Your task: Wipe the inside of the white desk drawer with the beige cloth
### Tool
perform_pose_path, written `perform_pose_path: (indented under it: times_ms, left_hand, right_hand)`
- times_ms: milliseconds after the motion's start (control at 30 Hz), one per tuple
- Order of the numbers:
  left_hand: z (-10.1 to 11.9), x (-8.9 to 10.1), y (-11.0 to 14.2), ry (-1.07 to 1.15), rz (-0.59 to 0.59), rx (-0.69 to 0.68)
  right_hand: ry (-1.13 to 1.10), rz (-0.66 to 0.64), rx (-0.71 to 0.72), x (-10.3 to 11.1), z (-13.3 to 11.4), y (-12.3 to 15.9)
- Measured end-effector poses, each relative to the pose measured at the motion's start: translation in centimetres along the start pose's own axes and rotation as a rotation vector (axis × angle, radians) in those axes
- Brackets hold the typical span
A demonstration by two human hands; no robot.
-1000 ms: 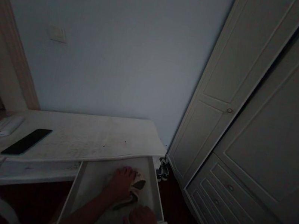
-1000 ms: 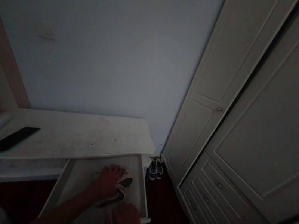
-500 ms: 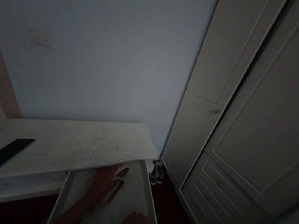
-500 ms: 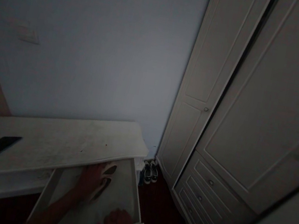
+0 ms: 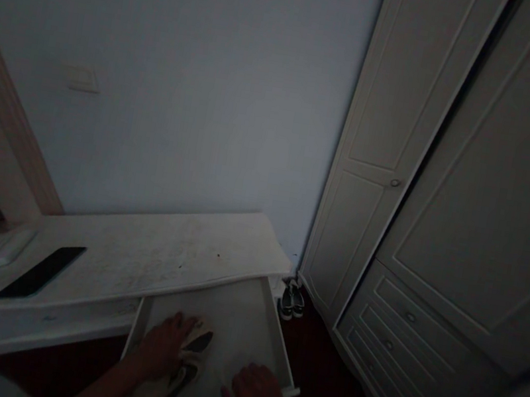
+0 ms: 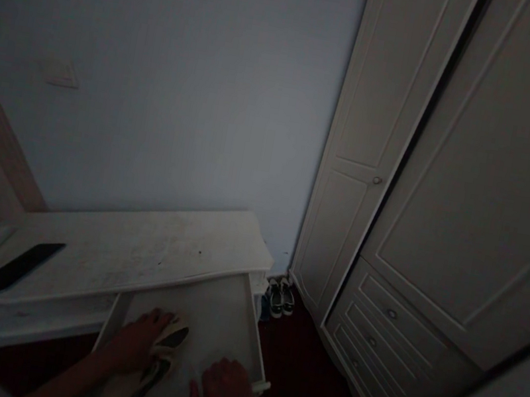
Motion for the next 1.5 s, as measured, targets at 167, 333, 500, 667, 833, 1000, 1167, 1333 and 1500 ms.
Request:
perform_pose_path:
  times_ms: [167,333,500,667,833,1000,1167,1333,1500]
  left_hand:
    - [1.0,-1.4,2.0,0.106,-0.170,-0.177]
    - [4.2,-1.3,1.3,0.181,-0.122,-0.250]
    - [10.3,-1.6,-2.0,0.176,-0.014,-0.400]
    - [15.6,-1.6,-5.6,0.158,0.066,-0.428]
    - [15.9,0.1,-7.8,0.182,0.146,-0.393]
    - [11.0,2.7,-9.1,0.184,0.258,-0.209]
    - [5.1,3.4,-8.6,0.166,0.255,-0.135]
    - [1.1,2.2,-6.0,0.119,0.236,-0.056]
    - [-0.8,-0.2,-2.1,0.098,0.100,-0.067]
  right_hand:
    - [-0.011,0.005,-0.001,0.3,-0.2,-0.4]
    - [-0.019,0.013,0.009,0.3,-0.3,-0.3]
    - [-0.007,0.072,-0.005,-0.6,0.1,0.0]
    - [-0.011,0.176,0.054,-1.8,0.4,0.0]
    - [-0.003,0.165,0.005,-2.3,0.5,0.3]
    - [0.098,0.162,0.015,-3.5,0.8,1.0]
    - [0.123,0.154,0.021,-3.6,0.7,1.0]
    - [0.099,0.118,0.004,-1.9,0.1,0.6]
    - [0.033,0.130,-0.019,-1.3,-0.1,0.3]
Point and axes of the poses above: each hand's wrist, its own y-axis away from the middle knuckle, its own x-axis out of the back of the hand, z = x × y, the point moved 2 cm from there along -y, towards the middle knuckle, and after that the axes turned 5 degrees about y, right-handed, at the moved point
